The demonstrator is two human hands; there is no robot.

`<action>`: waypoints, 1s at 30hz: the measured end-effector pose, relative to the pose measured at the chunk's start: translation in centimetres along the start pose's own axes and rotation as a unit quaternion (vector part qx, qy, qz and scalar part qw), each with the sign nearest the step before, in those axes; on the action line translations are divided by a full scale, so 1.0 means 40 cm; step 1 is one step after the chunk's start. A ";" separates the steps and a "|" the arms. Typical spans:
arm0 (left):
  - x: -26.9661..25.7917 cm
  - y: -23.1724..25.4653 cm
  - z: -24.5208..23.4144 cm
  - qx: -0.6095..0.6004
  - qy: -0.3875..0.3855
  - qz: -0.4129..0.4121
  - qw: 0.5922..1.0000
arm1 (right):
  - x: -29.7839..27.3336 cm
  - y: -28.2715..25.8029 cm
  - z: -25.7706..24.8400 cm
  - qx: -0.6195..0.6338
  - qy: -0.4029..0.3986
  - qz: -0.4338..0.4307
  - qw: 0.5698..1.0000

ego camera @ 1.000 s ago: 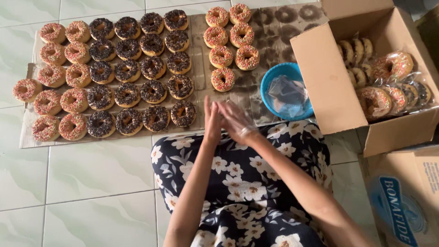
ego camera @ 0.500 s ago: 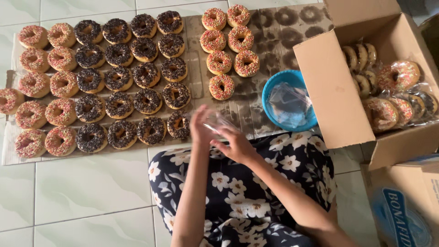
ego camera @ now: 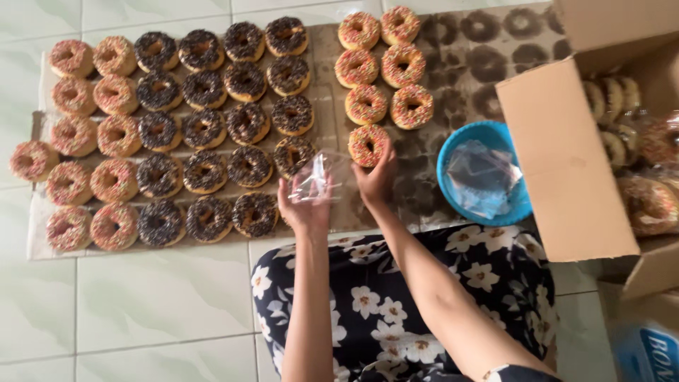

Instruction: The person sits on the floor and individually places donuts into clear plastic bags, then puts the packaged donuts into a cardboard box. The person repeats this process for multiple donuts until the box is full and closed.

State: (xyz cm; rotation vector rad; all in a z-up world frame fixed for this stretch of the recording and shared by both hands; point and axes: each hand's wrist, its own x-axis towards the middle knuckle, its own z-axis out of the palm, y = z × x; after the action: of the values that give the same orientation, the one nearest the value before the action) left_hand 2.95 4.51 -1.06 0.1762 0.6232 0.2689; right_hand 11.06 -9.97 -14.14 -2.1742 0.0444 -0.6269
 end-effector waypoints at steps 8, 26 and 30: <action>0.064 -0.004 -0.028 -0.020 -0.050 0.024 0.998 | 0.054 0.051 -0.130 0.341 -0.101 0.231 0.905; -0.055 -0.148 -0.003 0.124 -0.033 0.076 0.989 | -0.036 -0.243 -0.588 0.242 -0.101 0.021 0.965; -0.074 -0.157 -0.020 0.144 -0.095 0.116 0.978 | -0.066 -0.247 -0.601 0.222 -0.082 -0.019 0.972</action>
State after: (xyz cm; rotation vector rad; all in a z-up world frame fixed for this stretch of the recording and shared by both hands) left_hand 1.39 -2.29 -1.59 0.5500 0.4486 0.3810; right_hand -3.89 -20.59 4.48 -1.7861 -0.2064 -0.4271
